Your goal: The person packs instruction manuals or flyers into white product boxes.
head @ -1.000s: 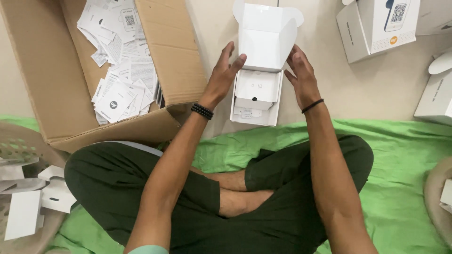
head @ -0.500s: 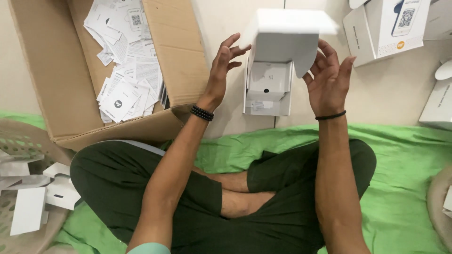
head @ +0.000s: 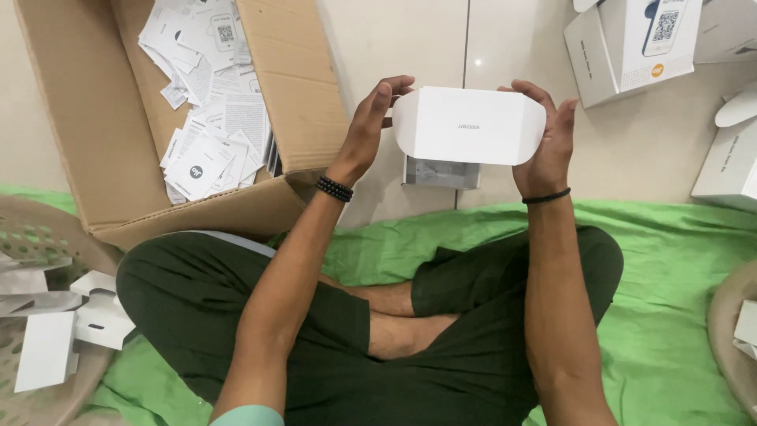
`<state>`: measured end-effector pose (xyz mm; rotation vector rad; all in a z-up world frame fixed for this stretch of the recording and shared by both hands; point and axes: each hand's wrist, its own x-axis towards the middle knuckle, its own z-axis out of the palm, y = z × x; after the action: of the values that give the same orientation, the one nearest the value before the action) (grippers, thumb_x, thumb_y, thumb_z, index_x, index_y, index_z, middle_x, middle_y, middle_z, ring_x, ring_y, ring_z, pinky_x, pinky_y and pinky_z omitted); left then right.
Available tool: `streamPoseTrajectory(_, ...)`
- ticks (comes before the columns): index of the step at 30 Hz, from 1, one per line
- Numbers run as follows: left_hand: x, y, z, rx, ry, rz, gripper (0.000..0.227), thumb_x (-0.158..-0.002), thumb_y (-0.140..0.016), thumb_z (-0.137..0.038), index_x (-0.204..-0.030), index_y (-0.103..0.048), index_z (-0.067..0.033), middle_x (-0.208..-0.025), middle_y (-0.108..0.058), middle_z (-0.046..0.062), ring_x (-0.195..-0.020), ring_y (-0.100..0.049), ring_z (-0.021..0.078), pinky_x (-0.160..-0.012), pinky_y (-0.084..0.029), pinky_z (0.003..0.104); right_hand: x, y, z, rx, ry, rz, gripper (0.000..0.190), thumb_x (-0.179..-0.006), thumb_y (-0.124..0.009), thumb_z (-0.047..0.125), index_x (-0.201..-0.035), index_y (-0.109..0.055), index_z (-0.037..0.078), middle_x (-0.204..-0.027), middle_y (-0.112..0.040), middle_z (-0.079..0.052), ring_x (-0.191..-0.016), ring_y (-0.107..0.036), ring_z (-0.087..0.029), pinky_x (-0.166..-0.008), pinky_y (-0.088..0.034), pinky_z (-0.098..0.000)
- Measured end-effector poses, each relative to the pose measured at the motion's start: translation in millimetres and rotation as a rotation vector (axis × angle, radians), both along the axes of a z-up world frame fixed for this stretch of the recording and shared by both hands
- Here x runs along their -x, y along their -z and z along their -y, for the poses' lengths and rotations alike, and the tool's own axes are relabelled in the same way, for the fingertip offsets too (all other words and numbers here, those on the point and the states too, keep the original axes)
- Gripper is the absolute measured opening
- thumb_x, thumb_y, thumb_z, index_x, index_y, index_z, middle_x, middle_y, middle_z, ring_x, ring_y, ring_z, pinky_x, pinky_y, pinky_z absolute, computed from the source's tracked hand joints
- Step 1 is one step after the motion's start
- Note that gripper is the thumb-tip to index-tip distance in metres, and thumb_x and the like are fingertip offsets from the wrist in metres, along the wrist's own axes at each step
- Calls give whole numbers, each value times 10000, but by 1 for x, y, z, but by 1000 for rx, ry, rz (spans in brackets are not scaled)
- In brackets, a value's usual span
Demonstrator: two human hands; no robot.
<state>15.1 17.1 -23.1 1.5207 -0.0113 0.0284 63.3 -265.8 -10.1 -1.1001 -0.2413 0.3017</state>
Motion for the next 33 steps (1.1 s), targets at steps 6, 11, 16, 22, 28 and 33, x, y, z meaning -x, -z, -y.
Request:
streamPoseTrajectory(6,2,-10,3,-199,1,-5,881,-949,-260,-808,-1379,-628,-133,-1380,-589,103,-1314,-534,239,-1020,-507,444,1,-1,1,52,12,24,839,-1034,-366,717,-1375,-569,-22,-1395,-618,-183,-1325,-601,-284,-1168,-488,-422)
streamPoseTrajectory(11,-3,5,1,-189,56,-9,880,-969,-292,-824,-1293,-681,-104,-1379,-567,110,-1363,-562,262,-1107,-513,461,-5,13,11,119,9,7,747,-1070,-408,658,-1187,-620,-48,-1347,-666,-172,-1291,-628,-287,-1150,-509,-428)
streamPoseTrajectory(16,3,8,11,-533,89,-82,609,-922,-598,-625,-1230,-708,-112,-1404,-563,101,-1350,-571,271,-1073,-531,446,-3,13,4,526,-28,137,539,-937,-717,493,-1031,-698,-37,-1335,-656,-160,-1245,-604,-316,-1095,-484,-429)
streamPoseTrajectory(22,9,51,30,-759,-66,14,962,-794,-849,-455,-1538,-332,-130,-1466,-458,192,-1327,-512,393,-1054,-485,487,8,27,-18,1288,87,515,1002,-679,-946,384,-1499,-439,110,-1540,-419,-183,-1439,-342,-402,-1136,-370,-524)
streamPoseTrajectory(28,9,49,39,-8,-71,-311,1019,-824,-748,-458,-1580,-165,-104,-1553,-332,195,-1349,-518,359,-986,-586,457,22,24,-29,1678,517,716,845,-851,-903,270,-1554,-441,188,-1636,-368,-122,-1552,-257,-353,-1204,-204,-626)
streamPoseTrajectory(33,3,108,32,-457,-138,-112,921,-901,-768,-472,-1584,-311,-57,-1562,-429,214,-1443,-489,411,-1145,-459,508,47,58,-25,1199,737,293,1007,-836,-875,248,-1606,-247,85,-1657,-252,-216,-1560,-188,-422,-1275,-218,-550)
